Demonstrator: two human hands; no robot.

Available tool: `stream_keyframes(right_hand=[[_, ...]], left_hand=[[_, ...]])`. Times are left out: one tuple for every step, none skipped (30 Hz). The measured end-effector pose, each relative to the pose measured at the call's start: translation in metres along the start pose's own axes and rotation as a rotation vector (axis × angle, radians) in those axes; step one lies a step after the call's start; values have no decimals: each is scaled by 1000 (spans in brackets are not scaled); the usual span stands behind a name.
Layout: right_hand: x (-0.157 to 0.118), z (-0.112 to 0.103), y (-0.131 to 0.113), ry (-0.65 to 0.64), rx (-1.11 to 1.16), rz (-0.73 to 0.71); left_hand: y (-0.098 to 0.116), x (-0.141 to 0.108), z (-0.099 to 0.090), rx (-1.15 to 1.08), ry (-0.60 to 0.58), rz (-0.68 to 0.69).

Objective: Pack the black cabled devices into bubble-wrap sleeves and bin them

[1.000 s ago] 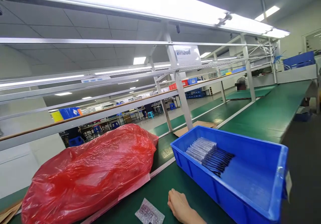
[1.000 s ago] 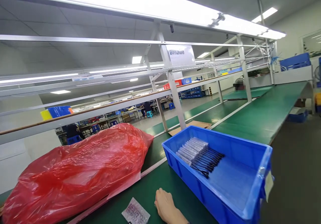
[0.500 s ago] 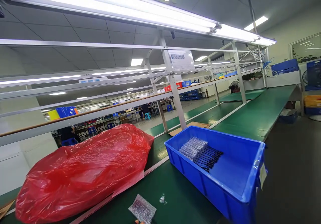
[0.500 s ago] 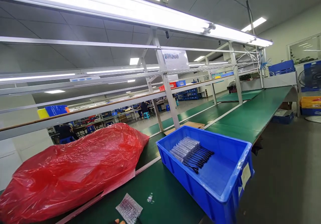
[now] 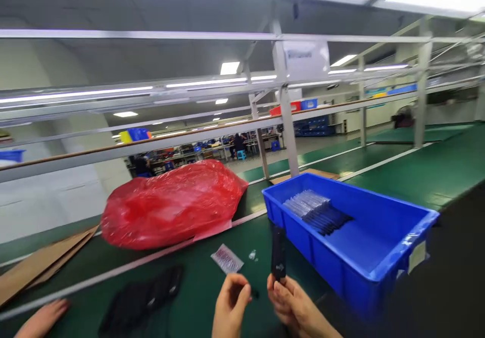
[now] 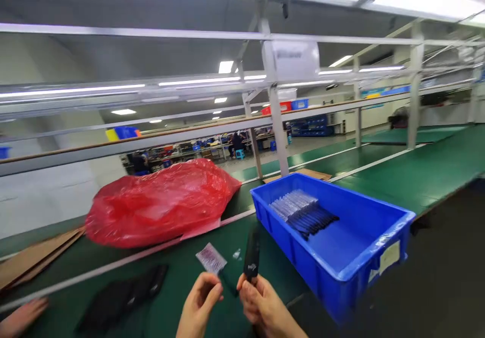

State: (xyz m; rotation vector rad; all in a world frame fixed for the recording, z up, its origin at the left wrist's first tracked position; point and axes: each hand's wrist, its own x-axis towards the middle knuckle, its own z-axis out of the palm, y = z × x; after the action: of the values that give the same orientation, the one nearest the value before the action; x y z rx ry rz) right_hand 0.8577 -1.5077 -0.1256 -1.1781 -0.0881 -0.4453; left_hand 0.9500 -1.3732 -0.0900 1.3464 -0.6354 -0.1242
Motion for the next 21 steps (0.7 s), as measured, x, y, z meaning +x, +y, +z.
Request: stream_keyframes(right_hand=[[-6, 2, -1, 8, -14, -7], [-11, 4, -2, 14, -32, -15], [-16, 5, -4, 15, -52, -20], [-20, 5, -6, 12, -75, -23], [-24, 4, -8, 2, -99, -24], [-27, 4, -10, -11, -125, -23], [-30, 3, -12, -28, -151, -21], [-34, 3, -14, -47, -178, -18], [-37, 3, -16, -63, -205, -14], [-41, 3, -17, -77, -231, -9], [-44, 3, -17, -88, -256, -1], [-48, 3, -16, -100, -279, 9], [-52, 3, -14, -114, -301, 23], [-56, 1, -10, -133, -318, 42], [-61, -2, -6, -152, -340, 66], [-65, -7, -1, -160, -374, 87], [-68, -13, 5, -162, -418, 107], [-71, -20, 12, -159, -469, 124], [-73, -27, 17, -152, -523, 134], [-73, -33, 23, -151, -571, 138], [-73, -38, 27, -157, -608, 128]], left_hand=[[6, -8, 4, 10, -62, -37], [14, -15, 7, 16, -120, -79], [21, -22, 10, 17, -162, -119], [27, -29, 12, 11, -192, -155], [33, -35, 13, 5, -214, -185], [38, -40, 14, 1, -232, -210], [42, -45, 14, -3, -249, -230], [44, -50, 14, -6, -266, -244], [45, -55, 13, -8, -279, -255], [45, -60, 12, -10, -288, -266], [44, -64, 10, -13, -295, -280], [42, -68, 8, -18, -299, -297], [39, -73, 6, -23, -306, -321], [34, -77, 4, -27, -317, -350], [29, -82, 2, -37, -332, -382], [23, -86, 1, -55, -351, -412], [16, -91, 0, -79, -372, -438], [9, -95, 0, -108, -391, -456], [2, -98, 0, -138, -408, -466], [-5, -101, 0, -170, -418, -465], [-10, -103, 0, -198, -420, -458]])
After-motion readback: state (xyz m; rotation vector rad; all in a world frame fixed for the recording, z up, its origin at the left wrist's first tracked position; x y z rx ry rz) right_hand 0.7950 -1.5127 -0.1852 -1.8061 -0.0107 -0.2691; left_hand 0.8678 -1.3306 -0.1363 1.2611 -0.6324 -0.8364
